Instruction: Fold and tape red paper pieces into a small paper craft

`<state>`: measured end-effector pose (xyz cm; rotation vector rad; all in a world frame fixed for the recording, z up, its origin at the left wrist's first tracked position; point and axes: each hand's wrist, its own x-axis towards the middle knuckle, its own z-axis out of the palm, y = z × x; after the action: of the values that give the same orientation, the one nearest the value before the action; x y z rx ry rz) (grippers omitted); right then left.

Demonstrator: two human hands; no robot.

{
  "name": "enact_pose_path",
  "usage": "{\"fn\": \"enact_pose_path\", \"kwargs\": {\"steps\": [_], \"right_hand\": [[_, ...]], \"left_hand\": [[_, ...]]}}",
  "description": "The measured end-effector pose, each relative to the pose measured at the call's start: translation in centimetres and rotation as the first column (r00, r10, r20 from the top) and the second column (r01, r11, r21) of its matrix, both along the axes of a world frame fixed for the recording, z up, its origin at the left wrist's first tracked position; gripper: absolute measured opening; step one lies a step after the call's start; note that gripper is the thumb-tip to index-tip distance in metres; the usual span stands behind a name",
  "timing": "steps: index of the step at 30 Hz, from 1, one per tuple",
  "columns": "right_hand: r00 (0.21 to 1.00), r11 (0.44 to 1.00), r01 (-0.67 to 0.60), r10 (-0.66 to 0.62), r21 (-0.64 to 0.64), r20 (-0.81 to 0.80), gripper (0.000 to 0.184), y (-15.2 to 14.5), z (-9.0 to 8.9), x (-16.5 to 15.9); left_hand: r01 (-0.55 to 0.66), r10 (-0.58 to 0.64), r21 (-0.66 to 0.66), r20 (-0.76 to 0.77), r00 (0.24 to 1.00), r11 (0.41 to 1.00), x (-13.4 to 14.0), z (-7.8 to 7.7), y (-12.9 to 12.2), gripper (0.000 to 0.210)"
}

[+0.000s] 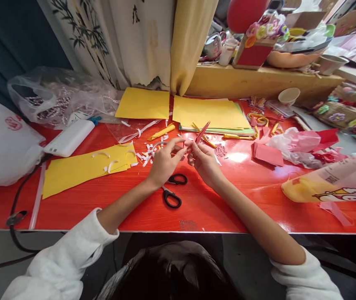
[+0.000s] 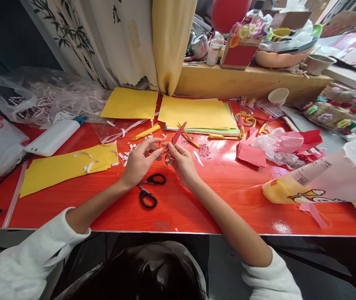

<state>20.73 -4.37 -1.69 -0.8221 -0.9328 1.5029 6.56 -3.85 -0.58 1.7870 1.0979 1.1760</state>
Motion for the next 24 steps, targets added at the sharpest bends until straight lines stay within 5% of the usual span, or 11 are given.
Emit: {"fn": "enact_pose_path", "kwargs": {"steps": [8, 16, 24], "right_hand": [[0.997, 0.999, 0.002, -0.005, -0.044, -0.077, 0.025, 0.2, 0.1, 0.2], [0.988, 0.995, -0.057, 0.045, -0.077, -0.150, 0.012, -0.1, 0.1, -0.1], [0.990, 0.991, -0.130, 0.130, 0.001, -0.052, 0.013, -0.1, 0.7, 0.3]], "left_hand": [[0.097, -0.092, 0.243, -0.029, 0.995, 0.965, 0.0, -0.8, 0.2, 0.032], [0.065, 0.046, 0.494, -0.210, 0.977, 0.867, -0.3, -0.6, 0.5, 0.024], [0.136, 0.115, 0.643, -0.333, 0.936, 0.754, -0.9, -1.0, 1.5, 0.017]]}}
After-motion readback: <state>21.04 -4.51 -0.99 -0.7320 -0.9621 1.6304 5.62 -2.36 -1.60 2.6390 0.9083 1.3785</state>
